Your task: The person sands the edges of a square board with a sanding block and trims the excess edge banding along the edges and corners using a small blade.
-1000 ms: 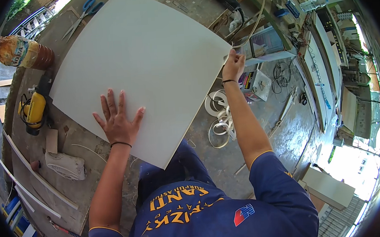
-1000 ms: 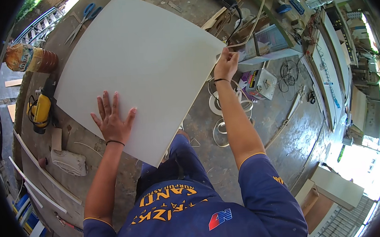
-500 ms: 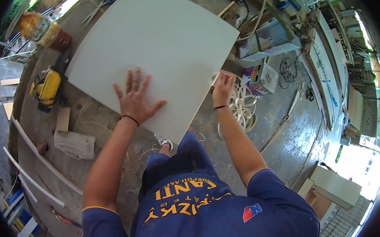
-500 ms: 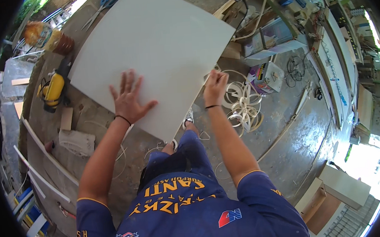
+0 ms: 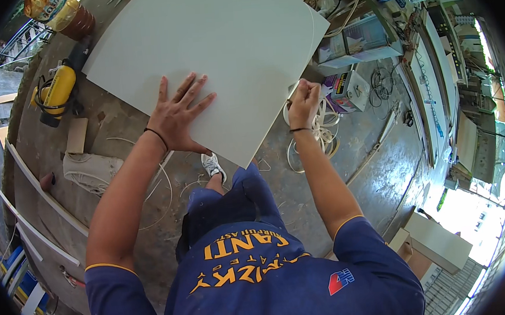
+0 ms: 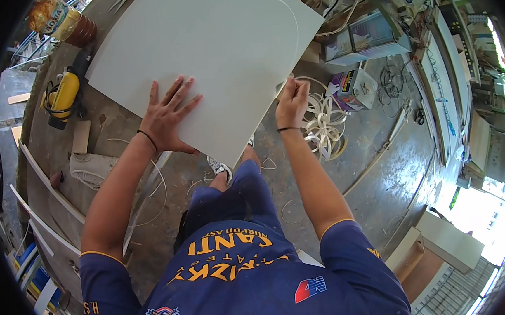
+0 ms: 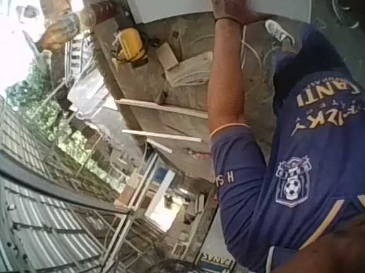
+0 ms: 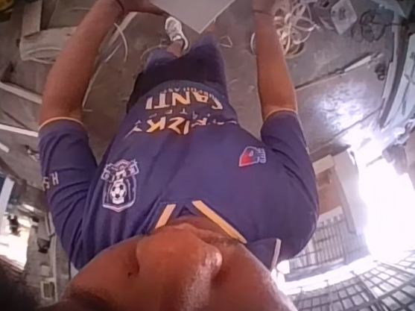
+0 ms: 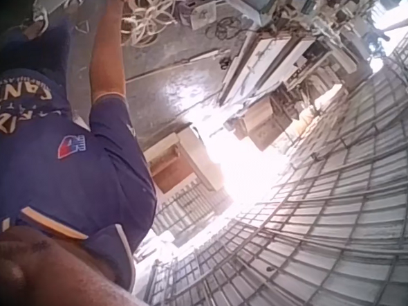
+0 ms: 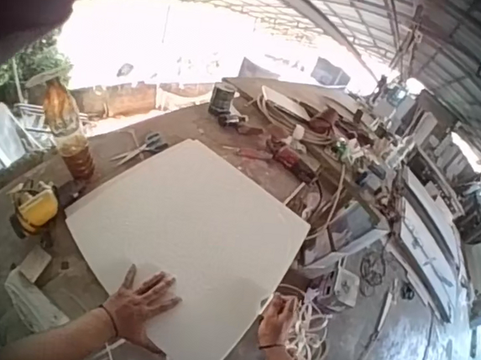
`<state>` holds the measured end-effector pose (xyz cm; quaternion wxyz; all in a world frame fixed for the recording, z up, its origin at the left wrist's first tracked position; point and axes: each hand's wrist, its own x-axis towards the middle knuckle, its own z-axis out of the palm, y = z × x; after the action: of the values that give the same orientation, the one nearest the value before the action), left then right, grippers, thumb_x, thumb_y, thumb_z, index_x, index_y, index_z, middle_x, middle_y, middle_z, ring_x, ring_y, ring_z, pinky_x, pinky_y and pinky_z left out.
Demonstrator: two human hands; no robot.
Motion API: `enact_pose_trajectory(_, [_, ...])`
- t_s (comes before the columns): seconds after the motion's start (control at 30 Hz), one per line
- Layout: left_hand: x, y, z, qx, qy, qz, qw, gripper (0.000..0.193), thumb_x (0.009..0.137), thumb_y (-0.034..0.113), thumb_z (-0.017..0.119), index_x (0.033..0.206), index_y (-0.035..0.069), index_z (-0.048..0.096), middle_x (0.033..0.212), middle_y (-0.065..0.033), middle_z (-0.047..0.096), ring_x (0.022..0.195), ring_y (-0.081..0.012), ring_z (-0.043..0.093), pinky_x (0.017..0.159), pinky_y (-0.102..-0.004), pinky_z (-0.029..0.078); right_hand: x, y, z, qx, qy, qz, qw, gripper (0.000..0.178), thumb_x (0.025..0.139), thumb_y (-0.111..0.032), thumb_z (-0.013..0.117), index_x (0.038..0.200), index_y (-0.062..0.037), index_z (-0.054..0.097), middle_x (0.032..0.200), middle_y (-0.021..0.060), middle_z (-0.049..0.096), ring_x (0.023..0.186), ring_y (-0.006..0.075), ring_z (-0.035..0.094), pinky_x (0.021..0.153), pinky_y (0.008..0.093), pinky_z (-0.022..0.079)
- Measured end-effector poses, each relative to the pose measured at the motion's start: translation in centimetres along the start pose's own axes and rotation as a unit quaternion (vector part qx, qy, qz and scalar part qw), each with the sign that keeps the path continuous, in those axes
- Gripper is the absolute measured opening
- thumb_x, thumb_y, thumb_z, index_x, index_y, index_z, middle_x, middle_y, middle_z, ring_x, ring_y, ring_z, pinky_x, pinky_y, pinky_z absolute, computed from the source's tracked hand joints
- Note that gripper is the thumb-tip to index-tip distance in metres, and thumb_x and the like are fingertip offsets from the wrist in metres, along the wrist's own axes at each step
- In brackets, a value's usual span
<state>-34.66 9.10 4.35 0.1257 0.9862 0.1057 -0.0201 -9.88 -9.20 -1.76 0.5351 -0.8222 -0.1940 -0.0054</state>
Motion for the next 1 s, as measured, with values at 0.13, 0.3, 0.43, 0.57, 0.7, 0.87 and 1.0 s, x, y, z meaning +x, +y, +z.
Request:
enact_pose_trajectory(0.13, [0.0,0.1,0.1,0.009,-0.002,-0.004,1.000,0.122,0.042,0.083,0.068,0.145,0.025,0.038,0.157,-0.0094,0.019,0.147,-0.0262,0.013,0.112,-0.0658,0.002,-3.4,-0.7,-0.7,0.019,-0.023,0.050,0.998,0.024,0.099,-0.022,0.054,0.087,-0.0035,0.046,0.067,0.0029,0.047,0.060,0.0102,0.043,0.056,0.0284,0.040])
enact_pose_trajectory(0.3, [-0.2,0.1,0.2,-0.002,0.009,-0.006,1.000,0.122,0.040,0.080,0.071,0.144,0.022,0.041,0.157,-0.0096,0.021,0.147,-0.0267,0.013,0.113,-0.0650,0.002,-8.7,-2.4,-1.5,0.037,-0.042,0.035,0.998,0.020,0.100,-0.020,0.052,0.091,-0.0027,0.046,0.073,0.0036,0.049,0.065,0.0097,0.045,0.061,0.0269,0.042])
enact_pose_trajectory(0.43, [-0.2,0.2,0.3,0.008,-0.002,-0.015,1.000,0.123,0.041,0.079,0.071,0.145,0.023,0.038,0.157,-0.0077,0.020,0.147,-0.0246,0.013,0.113,-0.0652,0.002,-12.1,-2.4,-2.0,0.052,-0.061,0.057,0.995,0.017,0.100,-0.018,0.052,0.095,-0.0022,0.046,0.079,0.0049,0.050,0.071,0.0102,0.048,0.068,0.0259,0.044])
enact_pose_trajectory(0.57, [-0.1,0.5,0.0,0.025,-0.014,-0.026,0.999,0.121,0.043,0.077,0.072,0.146,0.026,0.035,0.158,-0.0051,0.019,0.147,-0.0215,0.013,0.113,-0.0647,0.004,-15.1,-2.6,-2.5,0.082,-0.072,0.069,0.992,0.016,0.100,-0.017,0.052,0.096,-0.0020,0.046,0.081,0.0047,0.050,0.073,0.0099,0.048,0.068,0.0260,0.044])
enact_pose_trajectory(0.7, [-0.1,0.4,0.1,0.024,-0.014,-0.034,0.999,0.120,0.044,0.075,0.073,0.146,0.027,0.034,0.158,-0.0035,0.018,0.147,-0.0197,0.012,0.114,-0.0643,0.004,-16.7,-3.7,-2.9,0.073,-0.083,0.065,0.992,0.016,0.100,-0.016,0.052,0.096,-0.0018,0.045,0.082,0.0052,0.049,0.074,0.0100,0.047,0.068,0.0264,0.044])
enact_pose_trajectory(0.87, [-0.1,0.3,0.6,0.032,-0.008,-0.027,0.999,0.122,0.042,0.080,0.070,0.147,0.029,0.033,0.159,-0.0024,0.015,0.147,-0.0190,0.010,0.113,-0.0651,0.004,-18.9,-3.4,-3.6,0.097,-0.092,0.087,0.987,0.016,0.099,-0.016,0.052,0.095,-0.0024,0.045,0.083,0.0061,0.050,0.074,0.0108,0.048,0.068,0.0271,0.044])
enact_pose_trajectory(1.0, [-0.3,0.4,0.7,0.045,-0.022,-0.032,0.998,0.123,0.042,0.082,0.069,0.147,0.028,0.033,0.159,-0.0021,0.014,0.147,-0.0197,0.010,0.113,-0.0663,0.005,-22.6,-4.6,-5.1,0.028,-0.205,0.006,0.978,0.016,0.097,-0.015,0.055,0.099,-0.0018,0.046,0.089,0.0079,0.055,0.080,0.0118,0.053,0.071,0.0268,0.045])
